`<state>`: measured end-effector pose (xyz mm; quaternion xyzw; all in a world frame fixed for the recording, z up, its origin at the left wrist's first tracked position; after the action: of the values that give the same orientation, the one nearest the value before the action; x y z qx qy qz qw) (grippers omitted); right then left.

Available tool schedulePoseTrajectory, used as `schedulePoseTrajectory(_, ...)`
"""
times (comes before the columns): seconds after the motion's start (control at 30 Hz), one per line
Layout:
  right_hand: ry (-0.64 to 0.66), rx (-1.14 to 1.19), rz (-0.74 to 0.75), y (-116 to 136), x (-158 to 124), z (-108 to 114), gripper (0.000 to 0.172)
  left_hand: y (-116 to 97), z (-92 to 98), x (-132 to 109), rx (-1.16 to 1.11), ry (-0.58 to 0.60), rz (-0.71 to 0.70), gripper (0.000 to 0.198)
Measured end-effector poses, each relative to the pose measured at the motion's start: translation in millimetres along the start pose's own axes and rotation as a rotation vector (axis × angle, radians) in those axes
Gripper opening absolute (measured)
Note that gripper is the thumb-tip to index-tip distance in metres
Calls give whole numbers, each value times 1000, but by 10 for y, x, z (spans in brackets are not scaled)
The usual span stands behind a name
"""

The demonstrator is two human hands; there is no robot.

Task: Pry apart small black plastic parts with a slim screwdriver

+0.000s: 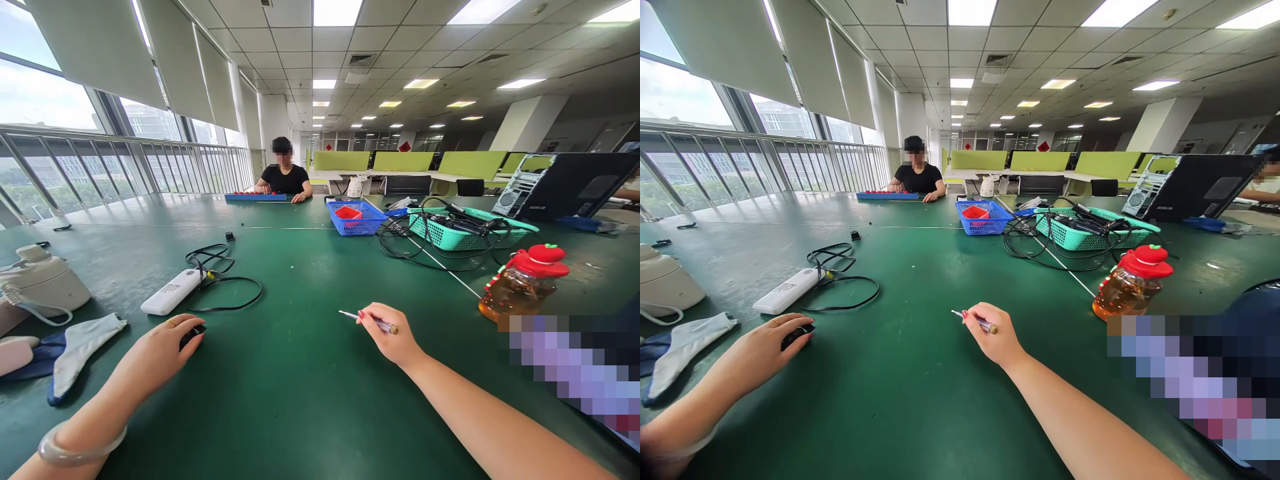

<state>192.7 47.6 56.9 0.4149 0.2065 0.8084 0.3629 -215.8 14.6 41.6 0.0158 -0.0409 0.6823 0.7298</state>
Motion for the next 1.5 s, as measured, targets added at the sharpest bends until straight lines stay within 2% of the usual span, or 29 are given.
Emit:
schedulePoseTrajectory(0.1,-3,0,4,11,-1,5,39,-61,22,-9,18,-29,0,53)
schedulePoseTrajectory(0.27,-2,4,-6,15,3,9,39,-71,13,4,-11,-9,-57,49)
schedulePoseTrajectory(0.47,-2,16,-5,18,7,11,39,-68,26,24,35,-50,-7,53)
schedulePoseTrajectory(0.6,-8,15,-6,15,5,10,40,-103,1,45,50,-25,-16,57)
schedulePoseTrajectory(0.83,-6,21,1,31,10,8,40,64,-64,58,57,-33,8,56)
schedulePoseTrajectory(1.0,-2,8,-1,31,11,10,40,81,-109,59,88,-18,16,57)
schedulePoseTrajectory(1.2,0,8,-8,14,11,4,39,140,-45,33,45,-16,39,52)
schedulePoseTrajectory(1.33,0,9,-13,7,13,2,38,196,-65,14,35,43,4,48)
schedulePoseTrajectory(1.5,-2,16,-9,4,13,1,37,277,-12,-13,18,66,33,56)
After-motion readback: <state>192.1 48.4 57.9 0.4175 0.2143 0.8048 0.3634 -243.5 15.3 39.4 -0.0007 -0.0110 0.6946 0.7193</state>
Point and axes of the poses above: each hand's wrist, its own x-axis towards the middle knuckle, its own z-axis out of the back of the hand, y = z × x, the point moved 10 cm from there along x, towards the middle knuckle, and after that the axes turned 11 degrees about y, right-handed, at the moved point
